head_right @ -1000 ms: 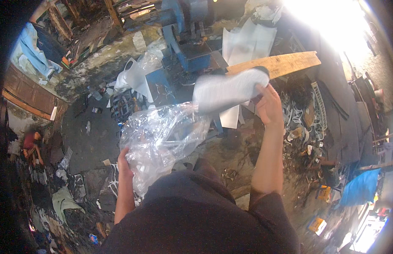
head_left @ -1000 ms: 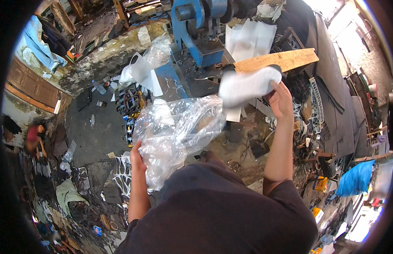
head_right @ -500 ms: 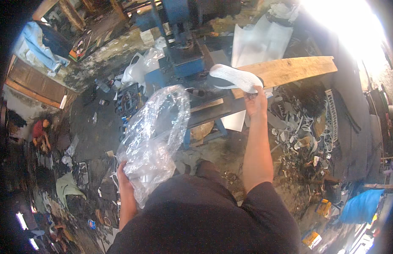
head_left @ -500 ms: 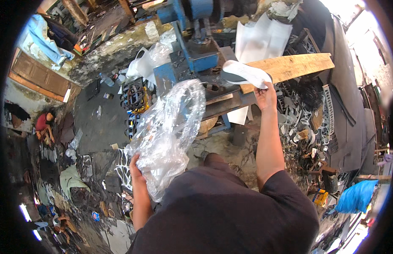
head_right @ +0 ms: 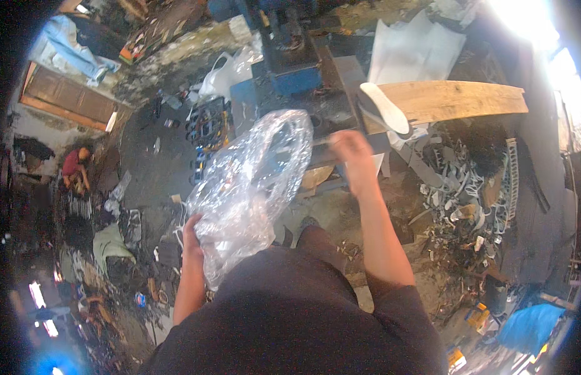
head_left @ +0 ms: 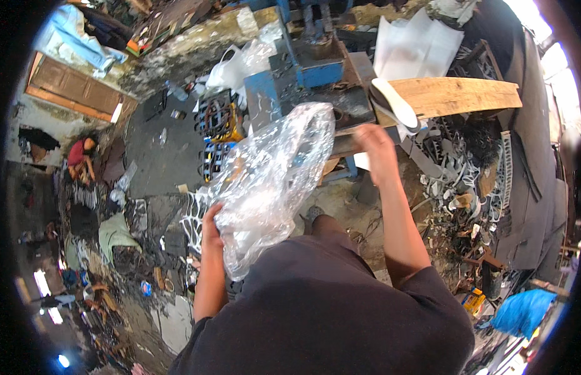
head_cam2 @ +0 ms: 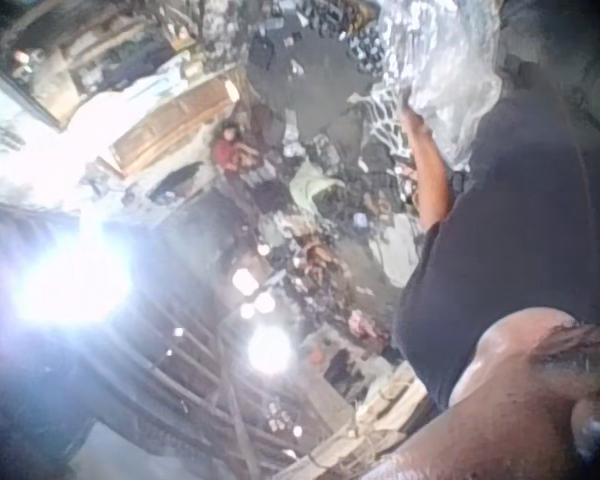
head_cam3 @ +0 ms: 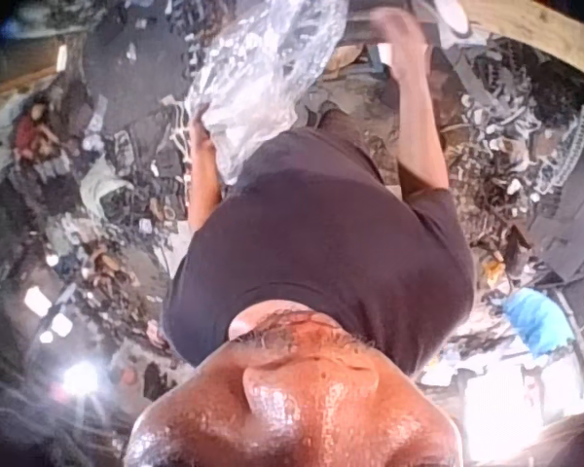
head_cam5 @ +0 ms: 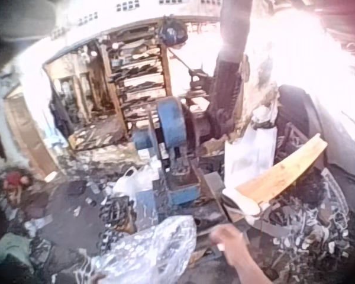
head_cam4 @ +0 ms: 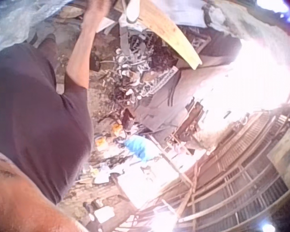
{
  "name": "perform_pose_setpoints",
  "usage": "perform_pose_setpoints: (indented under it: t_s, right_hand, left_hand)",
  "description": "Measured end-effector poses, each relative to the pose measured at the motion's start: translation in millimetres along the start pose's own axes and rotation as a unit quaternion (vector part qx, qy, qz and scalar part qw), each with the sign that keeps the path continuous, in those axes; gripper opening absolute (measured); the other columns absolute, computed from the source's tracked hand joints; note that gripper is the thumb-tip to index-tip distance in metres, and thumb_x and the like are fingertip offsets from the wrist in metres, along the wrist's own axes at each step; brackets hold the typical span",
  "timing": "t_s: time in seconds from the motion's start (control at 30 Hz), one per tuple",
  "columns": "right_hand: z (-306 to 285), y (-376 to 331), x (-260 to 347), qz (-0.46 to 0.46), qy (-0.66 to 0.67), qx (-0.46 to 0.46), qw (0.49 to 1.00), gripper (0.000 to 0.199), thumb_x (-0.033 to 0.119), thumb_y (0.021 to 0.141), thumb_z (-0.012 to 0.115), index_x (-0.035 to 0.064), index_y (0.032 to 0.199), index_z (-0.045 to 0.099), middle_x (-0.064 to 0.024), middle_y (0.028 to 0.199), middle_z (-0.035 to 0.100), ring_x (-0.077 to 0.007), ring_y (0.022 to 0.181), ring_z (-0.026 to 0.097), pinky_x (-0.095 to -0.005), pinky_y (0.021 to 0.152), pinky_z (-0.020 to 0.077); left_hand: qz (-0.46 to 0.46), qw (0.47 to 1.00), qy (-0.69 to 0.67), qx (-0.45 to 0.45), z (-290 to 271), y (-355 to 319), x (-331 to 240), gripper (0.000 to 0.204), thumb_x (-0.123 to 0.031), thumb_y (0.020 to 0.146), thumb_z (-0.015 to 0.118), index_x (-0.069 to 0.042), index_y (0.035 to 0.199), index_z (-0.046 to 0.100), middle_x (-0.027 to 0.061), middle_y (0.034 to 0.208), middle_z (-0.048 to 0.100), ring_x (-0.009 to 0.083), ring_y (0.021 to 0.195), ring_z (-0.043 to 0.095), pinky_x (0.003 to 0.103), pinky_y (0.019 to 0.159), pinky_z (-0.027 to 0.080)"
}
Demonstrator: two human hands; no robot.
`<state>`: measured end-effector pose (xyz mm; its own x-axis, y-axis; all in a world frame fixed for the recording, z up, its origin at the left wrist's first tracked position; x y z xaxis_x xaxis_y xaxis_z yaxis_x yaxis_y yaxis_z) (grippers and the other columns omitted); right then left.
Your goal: The person uses a cutting machine to trim a shoe sole, then stacks multiple black and gray soles and insoles on the floor. They also handle plastic-wrapped white insoles and place them on a nearby table.
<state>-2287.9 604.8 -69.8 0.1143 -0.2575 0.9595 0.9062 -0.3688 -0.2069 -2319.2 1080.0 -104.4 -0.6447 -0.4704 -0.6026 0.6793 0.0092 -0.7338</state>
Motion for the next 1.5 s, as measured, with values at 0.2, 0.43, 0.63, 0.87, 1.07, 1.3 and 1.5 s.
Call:
perform_pose_setpoints:
  t_s: [0.2, 0.43, 0.63, 0.87, 1.07, 1.3, 1.5]
  right_hand:
    - [65.0, -37.4, -39.7, 0.13, -0.087, -0.042, 0.987, 0.049, 0.027, 0.087, 0.082, -0.0004, 0.12, 0.059, -0.0136, 0.112, 0.068, -0.0237, 0.114, 0.062, -0.0377, 0.094, 0.0523]
    - [29.5, -97.2, -88.7, 0.195, 0.1, 0.078, 0.973, 0.03, 0.01, 0.097, 0.064, 0.005, 0.126, 0.062, -0.0042, 0.11, 0.066, -0.0192, 0.105, 0.062, -0.041, 0.089, 0.0528]
    - [-126.5, -210.5, -98.3, 0.18, -0.007, -0.205, 0.962, 0.018, 0.013, 0.097, 0.063, 0.0126, 0.115, 0.066, 0.0041, 0.091, 0.062, -0.0079, 0.075, 0.058, -0.0235, 0.057, 0.0457]
    - [-147.5, -260.5, -196.5, 0.218, 0.015, -0.343, 0.914, 0.022, 0.019, 0.088, 0.075, 0.0069, 0.101, 0.062, 0.0004, 0.081, 0.061, -0.0111, 0.064, 0.056, -0.0283, 0.052, 0.0431]
    - [-146.4, -245.6, -275.5, 0.192, 0.063, -0.404, 0.892, 0.028, 0.021, 0.09, 0.076, 0.004, 0.108, 0.062, -0.0048, 0.089, 0.064, -0.0189, 0.073, 0.063, -0.0334, 0.06, 0.0521]
    - [-161.2, -240.0, -313.8, 0.166, -0.003, -0.452, 0.876, 0.03, 0.012, 0.087, 0.072, 0.0008, 0.112, 0.059, -0.0106, 0.097, 0.067, -0.0208, 0.079, 0.067, -0.0361, 0.062, 0.0557]
    - [-185.1, -256.1, -288.9, 0.16, -0.318, -0.509, 0.783, 0.059, 0.027, 0.087, 0.076, -0.0055, 0.13, 0.05, -0.0199, 0.107, 0.066, -0.0304, 0.098, 0.066, -0.0407, 0.087, 0.0519]
  left_hand:
    - [-0.045, 0.994, -0.035, 0.091, 17.3, 9.9, 6.6, 0.039, -0.023, 0.083, 0.07, -0.005, 0.117, 0.065, 0.0115, 0.106, 0.071, 0.0287, 0.093, 0.071, 0.045, 0.085, 0.06]
    - [0.057, 0.969, 0.222, 0.091, -44.2, 42.1, -6.8, 0.042, -0.037, 0.095, 0.066, -0.01, 0.127, 0.063, 0.0058, 0.123, 0.062, 0.0222, 0.108, 0.064, 0.041, 0.091, 0.057]
    - [0.073, 0.98, 0.172, 0.067, -79.2, 48.6, -22.5, 0.044, -0.042, 0.098, 0.067, -0.013, 0.131, 0.062, -0.0033, 0.125, 0.062, 0.0091, 0.102, 0.057, 0.029, 0.079, 0.049]
    - [0.059, 0.968, 0.196, 0.146, -76.5, 56.1, -22.3, 0.035, -0.013, 0.089, 0.077, -0.013, 0.12, 0.061, -0.0007, 0.098, 0.066, 0.0092, 0.077, 0.06, 0.027, 0.066, 0.049]
    - [0.107, 0.943, 0.263, 0.176, -59.2, 49.8, -16.6, 0.033, -0.011, 0.088, 0.078, -0.011, 0.118, 0.063, -0.0028, 0.105, 0.061, 0.0064, 0.084, 0.054, 0.024, 0.068, 0.043]
    - [0.087, 0.933, 0.279, 0.21, -35.5, 37.5, 9.8, 0.028, -0.01, 0.093, 0.074, -0.008, 0.118, 0.062, 0.0031, 0.108, 0.065, 0.0118, 0.097, 0.062, 0.028, 0.084, 0.051]
    - [0.103, 0.901, 0.33, 0.263, 2.8, 37.7, 41.7, 0.026, -0.011, 0.093, 0.074, -0.007, 0.117, 0.064, 0.0015, 0.109, 0.065, 0.0114, 0.102, 0.06, 0.028, 0.09, 0.049]
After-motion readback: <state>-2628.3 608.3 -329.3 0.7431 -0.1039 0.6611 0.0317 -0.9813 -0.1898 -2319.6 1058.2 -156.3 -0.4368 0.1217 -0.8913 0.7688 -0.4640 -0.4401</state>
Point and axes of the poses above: each hand's wrist, its own y-axis towards the middle knuckle, its own z-axis out of the palm, x = y × z, the point moved 5 cm from there along y, towards the middle knuckle
